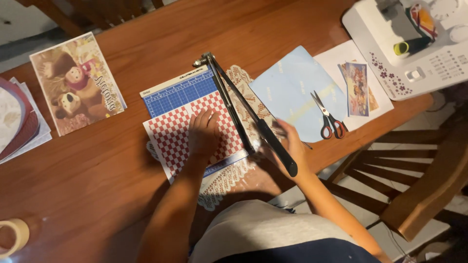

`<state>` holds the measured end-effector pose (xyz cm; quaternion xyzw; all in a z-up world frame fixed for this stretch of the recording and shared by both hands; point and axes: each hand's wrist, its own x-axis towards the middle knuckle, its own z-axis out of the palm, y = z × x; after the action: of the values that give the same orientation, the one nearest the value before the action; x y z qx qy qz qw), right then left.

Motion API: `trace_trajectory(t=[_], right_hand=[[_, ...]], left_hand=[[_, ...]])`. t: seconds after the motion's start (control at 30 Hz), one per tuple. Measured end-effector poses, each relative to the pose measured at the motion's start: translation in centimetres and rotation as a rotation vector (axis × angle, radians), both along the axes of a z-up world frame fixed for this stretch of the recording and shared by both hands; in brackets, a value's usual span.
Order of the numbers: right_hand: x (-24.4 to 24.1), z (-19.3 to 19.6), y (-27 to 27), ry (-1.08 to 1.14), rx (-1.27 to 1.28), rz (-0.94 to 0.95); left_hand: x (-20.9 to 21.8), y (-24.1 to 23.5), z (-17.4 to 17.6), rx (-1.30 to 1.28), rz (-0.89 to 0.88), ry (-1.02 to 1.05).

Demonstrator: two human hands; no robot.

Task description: Cutting and trimming printed paper designs using scissors and a paper trimmer

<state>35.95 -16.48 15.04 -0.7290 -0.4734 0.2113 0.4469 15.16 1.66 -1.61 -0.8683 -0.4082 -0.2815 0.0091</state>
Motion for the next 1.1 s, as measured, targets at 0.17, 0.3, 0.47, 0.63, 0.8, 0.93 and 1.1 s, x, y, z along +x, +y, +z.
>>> trace_trajectory(t=[0.17,0.3,0.47,0.63,0.8,0.93,1.1], right_hand=[[-2.0,5.4,5.8,-0.253,0.589,0.214],[-2.8,7.7,7.6,-0.170,0.585,0.190],[-2.8,6.4,7.6,-0.043,0.477,0.109],[-2.9,3.2,11.2,-0.072,-0.277,0.044],[0.4,-9.6,11.4,0.189,-0.793,-0.108],[0.9,-13.9,12.1,0.288,-0.834,-0.199],[1.2,-17.8,12.7,0.586,-0.473,-0.172]], left_hand=[[0.1,0.3,1.3,0.109,-0.034,-0.063],[-0.1,0.2,0.8,0.188,-0.023,-0.106],[-0.1,-0.6,2.1,0.013,0.017,-0.042],[-0.5,-0.9,2.5,-0.048,0.015,0.027],[-3.8,-0.3,7.0,-0.283,0.145,-0.210],[-11.2,-1.4,4.6,-0.218,0.540,-0.363],[-14.2,-3.5,1.9,-0.647,0.813,-0.567]])
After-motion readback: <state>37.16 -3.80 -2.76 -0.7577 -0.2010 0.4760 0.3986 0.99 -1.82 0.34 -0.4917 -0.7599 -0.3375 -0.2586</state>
